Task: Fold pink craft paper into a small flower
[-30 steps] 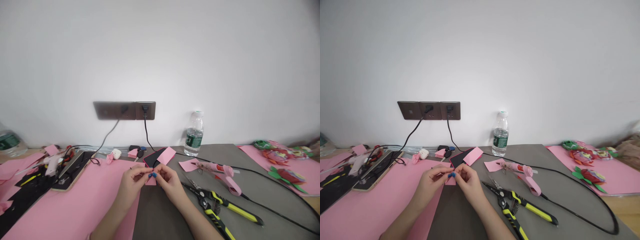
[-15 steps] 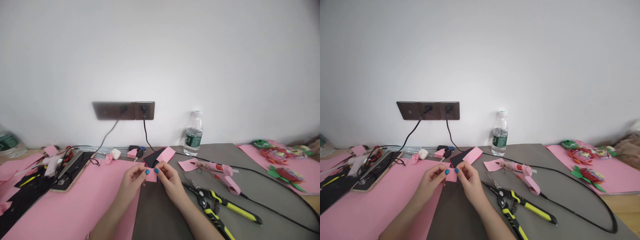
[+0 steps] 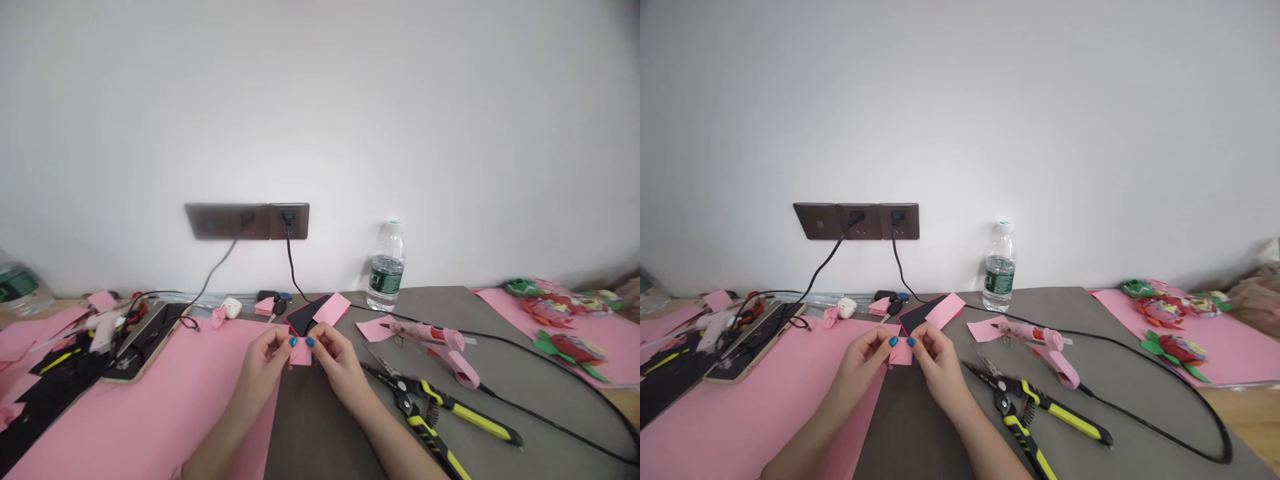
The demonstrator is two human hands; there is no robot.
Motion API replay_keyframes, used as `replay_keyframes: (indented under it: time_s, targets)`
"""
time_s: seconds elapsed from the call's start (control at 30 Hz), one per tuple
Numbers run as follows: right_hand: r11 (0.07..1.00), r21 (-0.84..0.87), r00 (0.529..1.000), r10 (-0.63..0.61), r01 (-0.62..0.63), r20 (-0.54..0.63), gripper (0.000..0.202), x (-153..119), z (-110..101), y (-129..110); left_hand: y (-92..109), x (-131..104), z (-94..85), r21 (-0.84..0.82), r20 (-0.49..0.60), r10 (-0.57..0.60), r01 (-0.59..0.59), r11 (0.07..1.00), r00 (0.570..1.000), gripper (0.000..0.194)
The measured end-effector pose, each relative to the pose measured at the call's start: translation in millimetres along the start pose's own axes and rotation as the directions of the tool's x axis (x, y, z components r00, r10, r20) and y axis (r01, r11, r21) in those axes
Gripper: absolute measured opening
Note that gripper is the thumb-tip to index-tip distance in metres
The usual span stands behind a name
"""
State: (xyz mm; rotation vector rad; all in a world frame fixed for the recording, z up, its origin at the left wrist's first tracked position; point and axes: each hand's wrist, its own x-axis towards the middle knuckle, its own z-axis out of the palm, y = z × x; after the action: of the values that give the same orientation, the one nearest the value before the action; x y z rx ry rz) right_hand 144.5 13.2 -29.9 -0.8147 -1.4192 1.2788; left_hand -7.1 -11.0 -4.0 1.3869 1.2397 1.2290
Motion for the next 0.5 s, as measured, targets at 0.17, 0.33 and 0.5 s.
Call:
replay_keyframes:
  time_s: [0.17, 0.33, 0.5]
  targets:
    - [1.0, 0.012, 0.999, 0.022, -0.022, -0.035, 0.039, 2.0, -2.3, -0.6, -4.1, -0.9, -0.4, 0.114, 0.134, -0.102, 0.087, 0.99, 0.986, 0.041]
    - [0.996, 0.055, 0.997, 0.065, -0.063, -0.032, 0.039, 3.8, -2.6, 1.1, -4.0, -2.2, -0.4, 0.175, 0.133, -0.088, 0.064, 0.982, 0.987, 0.04]
    - [0.989, 0.128, 0.993, 0.086, -0.075, -0.075, 0.038, 6.0, -5.1, 4.5, -4.1, -1.8, -1.8, 0.194, 0.183, -0.074, 0.037, 0.98, 0.98, 0.038]
